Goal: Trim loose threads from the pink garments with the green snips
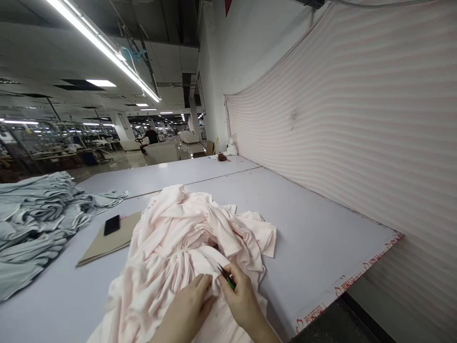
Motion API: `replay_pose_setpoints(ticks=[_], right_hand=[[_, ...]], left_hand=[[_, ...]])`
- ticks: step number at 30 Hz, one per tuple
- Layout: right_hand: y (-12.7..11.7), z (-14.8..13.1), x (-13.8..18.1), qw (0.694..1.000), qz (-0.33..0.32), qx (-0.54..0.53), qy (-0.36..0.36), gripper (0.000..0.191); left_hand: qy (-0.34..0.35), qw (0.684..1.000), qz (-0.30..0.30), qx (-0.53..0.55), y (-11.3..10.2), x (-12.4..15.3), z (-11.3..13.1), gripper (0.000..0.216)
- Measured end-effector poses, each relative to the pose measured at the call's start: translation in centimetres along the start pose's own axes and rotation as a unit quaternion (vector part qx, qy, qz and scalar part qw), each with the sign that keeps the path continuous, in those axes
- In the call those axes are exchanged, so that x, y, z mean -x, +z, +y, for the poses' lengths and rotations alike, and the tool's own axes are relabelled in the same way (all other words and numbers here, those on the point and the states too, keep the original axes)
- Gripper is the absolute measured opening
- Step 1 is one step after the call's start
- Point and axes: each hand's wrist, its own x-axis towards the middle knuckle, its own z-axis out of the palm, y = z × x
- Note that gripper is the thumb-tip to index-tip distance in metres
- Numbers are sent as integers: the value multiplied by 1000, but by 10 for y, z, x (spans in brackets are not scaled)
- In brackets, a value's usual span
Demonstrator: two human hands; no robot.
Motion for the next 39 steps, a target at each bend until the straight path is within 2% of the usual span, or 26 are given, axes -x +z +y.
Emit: replay_pose_setpoints(ticks=[2, 5, 8, 10, 13, 16, 19, 22, 25, 27, 30, 36, 39], right_hand=[[2, 2, 6, 1000, 28, -10, -6, 16], [13, 12, 18, 996, 80, 20, -24, 15], [27, 21, 26, 992, 93, 68, -43, 28], [31, 22, 26, 992, 99, 75, -39, 19], [26, 18, 23, 995, 75, 47, -36, 12], [17, 12, 21, 997, 32, 24, -63, 18], [9, 4, 23, 995, 4, 24, -94, 31], [-1, -7, 26, 995, -34, 40, -80, 28], [-12, -18, 30, 990, -98, 49, -89, 27], [-17, -22, 32, 983, -118, 85, -114, 28], [-17, -20, 34, 979, -101, 136, -117, 28], [-14, -16, 34, 981, -80, 126, -124, 21], [-20, -20, 34, 983, -94, 103, -118, 21]], left_hand=[[-7, 1000, 9, 17, -1, -5, 3, 18], [-7, 994, 47, 98, -14, -3, -6, 23], [40, 978, 155, 130, -19, 5, -20, 18], [84, 965, 225, 104, -14, 12, -27, 13], [157, 948, 275, 37, -2, 21, -34, 24], [194, 928, 316, -24, 6, 28, -37, 19], [258, 894, 352, -103, 7, 30, -41, 18], [335, 870, 339, -130, 4, 30, -45, 24], [360, 880, 299, -83, 2, 31, -46, 26], [366, 883, 288, -59, 2, 31, -46, 26], [371, 885, 278, -45, 3, 31, -45, 27], [382, 883, 272, -39, 1, 30, -44, 23], [374, 882, 285, -30, 1, 30, -42, 20]])
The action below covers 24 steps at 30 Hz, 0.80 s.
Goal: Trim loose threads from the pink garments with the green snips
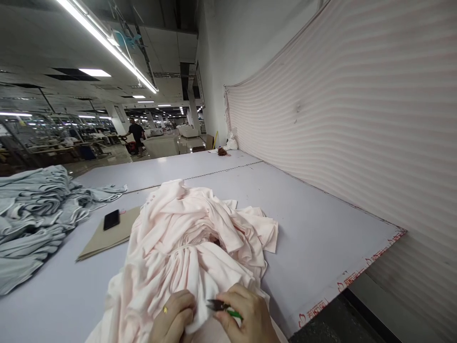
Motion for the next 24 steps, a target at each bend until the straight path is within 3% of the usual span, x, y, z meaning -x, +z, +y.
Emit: replay_pose_setpoints(ticks=[5, 19, 22, 24], right_hand=[[-5, -3, 1, 1000, -4, 12, -9, 18], [-1, -1, 0, 1000, 9, 0, 12, 17], [5, -2, 0, 999, 22, -45, 19, 39], [14, -4, -2, 998, 21, -56, 1, 36]], left_hand=[[-12, 999, 36, 3, 2, 0, 1, 17], [-2, 999, -37, 11, -3, 4, -1, 19], [-1, 1000, -22, 18, -2, 0, 1, 16], [2, 1000, -9, 19, -1, -3, 2, 15]])
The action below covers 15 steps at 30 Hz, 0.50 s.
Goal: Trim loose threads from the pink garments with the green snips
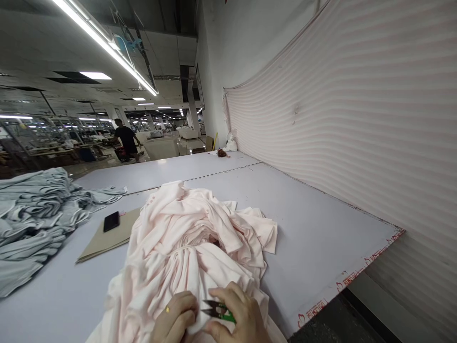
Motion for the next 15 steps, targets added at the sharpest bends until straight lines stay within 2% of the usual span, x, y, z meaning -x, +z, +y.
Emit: replay_pose_setpoints(ticks=[3, 6, 8, 11, 13, 15], right_hand=[[15, 3, -5, 998, 10, -58, -4, 8], [21, 11, -6, 974, 39, -200, 99, 24], [17, 17, -3, 950, 73, -257, 161, 37], [7, 22, 4, 946, 96, -249, 183, 44], [2, 23, 8, 961, 58, -211, 167, 36], [4, 22, 8, 980, 14, -154, 128, 37]], left_hand=[[6, 1000, 7, 5, 0, -3, 1, 18], [5, 1000, -7, 14, 0, -3, 3, 19], [-10, 1000, 10, 8, 1, 0, 4, 20], [-45, 997, 57, -2, 5, 5, 4, 22], [-42, 997, 60, -5, 6, 8, 2, 21], [-18, 998, 53, -3, 6, 9, -1, 18]])
